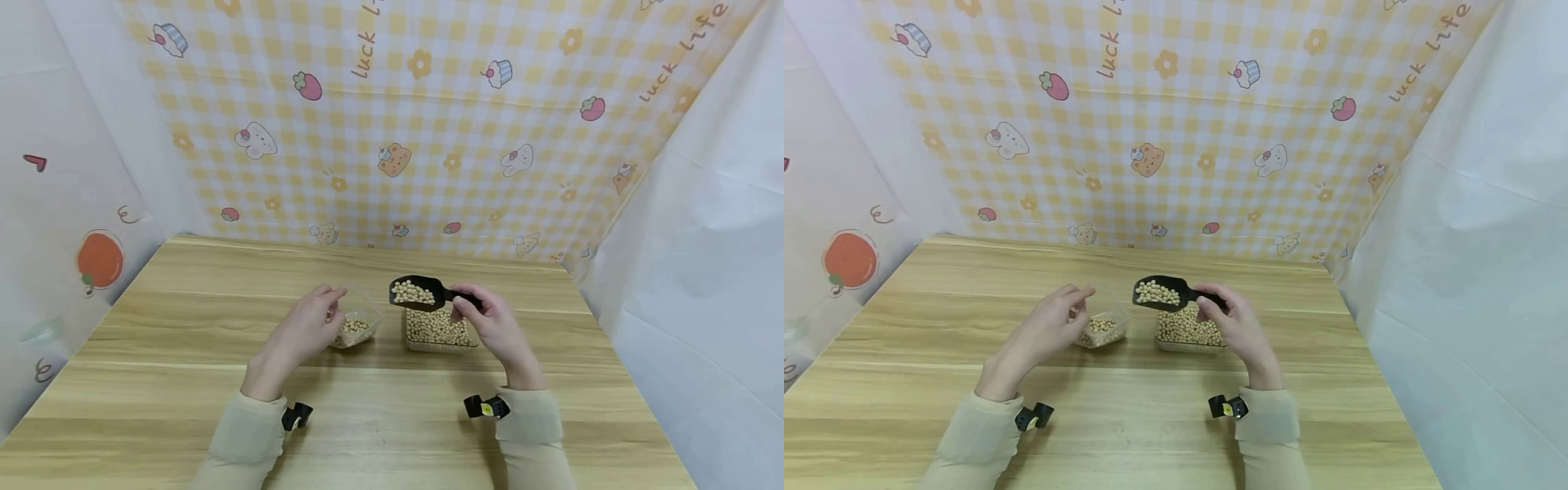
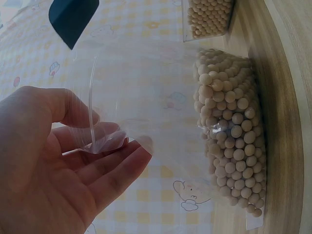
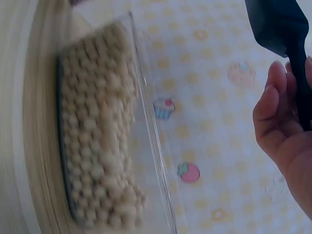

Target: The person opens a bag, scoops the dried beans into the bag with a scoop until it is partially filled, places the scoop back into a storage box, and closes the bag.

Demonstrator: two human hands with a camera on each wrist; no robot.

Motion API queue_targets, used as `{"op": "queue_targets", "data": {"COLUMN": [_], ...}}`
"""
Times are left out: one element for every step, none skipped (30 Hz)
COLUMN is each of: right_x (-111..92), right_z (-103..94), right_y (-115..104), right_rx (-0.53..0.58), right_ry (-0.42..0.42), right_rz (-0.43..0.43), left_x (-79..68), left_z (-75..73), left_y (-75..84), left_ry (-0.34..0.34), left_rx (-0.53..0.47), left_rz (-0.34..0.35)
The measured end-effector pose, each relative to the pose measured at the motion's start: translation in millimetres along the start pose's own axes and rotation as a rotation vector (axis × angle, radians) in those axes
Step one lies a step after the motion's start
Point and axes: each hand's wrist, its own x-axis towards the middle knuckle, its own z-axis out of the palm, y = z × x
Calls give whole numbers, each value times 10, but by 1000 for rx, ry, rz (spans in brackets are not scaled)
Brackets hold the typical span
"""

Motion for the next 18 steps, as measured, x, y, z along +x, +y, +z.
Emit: {"op": "queue_targets", "data": {"right_x": [13,27,39,49,62,71,81,89,97,104,108,109,111,109,107,104,100,98], "right_z": [41,81,126,170,214,260,302,340,375,406,432,453,468,481,491,498,504,510], "right_y": [-14,-24,-38,-51,-61,-82,-91,-97,-100,-101,-107,-112,-111,-123,-136,-151,-169,-188], "right_rx": [-5,-9,-20,-32,-44,-66,-88,-112,-133,-149,-165,-182,-192,-201,-210,-220,-234,-245], "right_ry": [-7,-13,-17,-21,-29,-33,-39,-46,-53,-60,-64,-65,-67,-65,-63,-61,-59,-59], "right_rz": [0,3,10,20,26,33,37,38,35,28,21,15,11,4,-2,-11,-22,-34], "left_x": [1,4,6,9,11,12,13,12,9,6,2,-2,-4,-7,-9,-9,-10,-10], "left_z": [-1,-1,-2,1,2,3,4,4,2,0,-3,-5,-7,-8,-10,-10,-11,-12], "left_y": [1,2,3,0,0,0,0,0,1,3,7,10,11,13,14,16,17,18], "left_ry": [1,2,3,3,3,2,1,-2,-4,-6,-6,-8,-8,-8,-6,-5,-4,-2], "left_rx": [2,4,9,11,14,14,13,12,11,9,9,7,8,8,8,8,8,7], "left_rz": [-1,0,1,2,4,4,5,5,3,2,0,-2,-3,-4,-5,-4,-4,-4]}}
